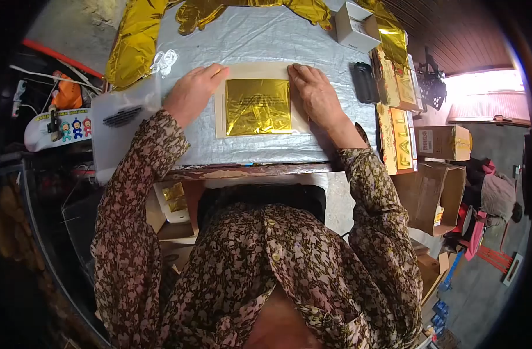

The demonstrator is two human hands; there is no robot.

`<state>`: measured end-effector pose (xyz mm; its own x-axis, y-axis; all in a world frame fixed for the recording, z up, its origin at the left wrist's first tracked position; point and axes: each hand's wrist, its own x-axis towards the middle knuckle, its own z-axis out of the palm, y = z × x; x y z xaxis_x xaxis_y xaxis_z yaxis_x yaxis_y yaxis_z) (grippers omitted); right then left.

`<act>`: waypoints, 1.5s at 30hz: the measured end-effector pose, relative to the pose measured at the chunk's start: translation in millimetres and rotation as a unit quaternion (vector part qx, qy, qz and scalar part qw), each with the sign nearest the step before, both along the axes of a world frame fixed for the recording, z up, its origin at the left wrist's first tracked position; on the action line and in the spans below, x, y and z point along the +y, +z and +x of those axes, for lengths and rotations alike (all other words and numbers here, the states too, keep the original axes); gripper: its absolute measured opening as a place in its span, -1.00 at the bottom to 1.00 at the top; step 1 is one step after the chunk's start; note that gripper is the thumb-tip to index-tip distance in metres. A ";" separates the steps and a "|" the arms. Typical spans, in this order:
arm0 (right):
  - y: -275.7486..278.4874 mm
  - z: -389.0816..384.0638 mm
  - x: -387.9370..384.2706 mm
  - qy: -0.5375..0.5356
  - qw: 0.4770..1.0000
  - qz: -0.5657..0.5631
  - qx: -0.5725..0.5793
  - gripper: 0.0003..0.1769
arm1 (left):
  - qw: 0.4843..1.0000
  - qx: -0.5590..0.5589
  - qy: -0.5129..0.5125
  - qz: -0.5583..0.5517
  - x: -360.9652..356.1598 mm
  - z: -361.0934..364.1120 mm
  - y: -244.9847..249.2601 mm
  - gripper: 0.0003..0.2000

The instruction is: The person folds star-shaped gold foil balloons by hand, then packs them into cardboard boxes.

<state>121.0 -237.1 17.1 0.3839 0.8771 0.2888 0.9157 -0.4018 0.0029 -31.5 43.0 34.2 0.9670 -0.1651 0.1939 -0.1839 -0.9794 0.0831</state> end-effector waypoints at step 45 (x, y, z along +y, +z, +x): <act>-37.8 -36.8 -1.2 -0.167 0.981 0.049 0.088 -0.19 | 0.955 -0.210 0.111 -0.177 20.2 26.9 -50.9 -0.71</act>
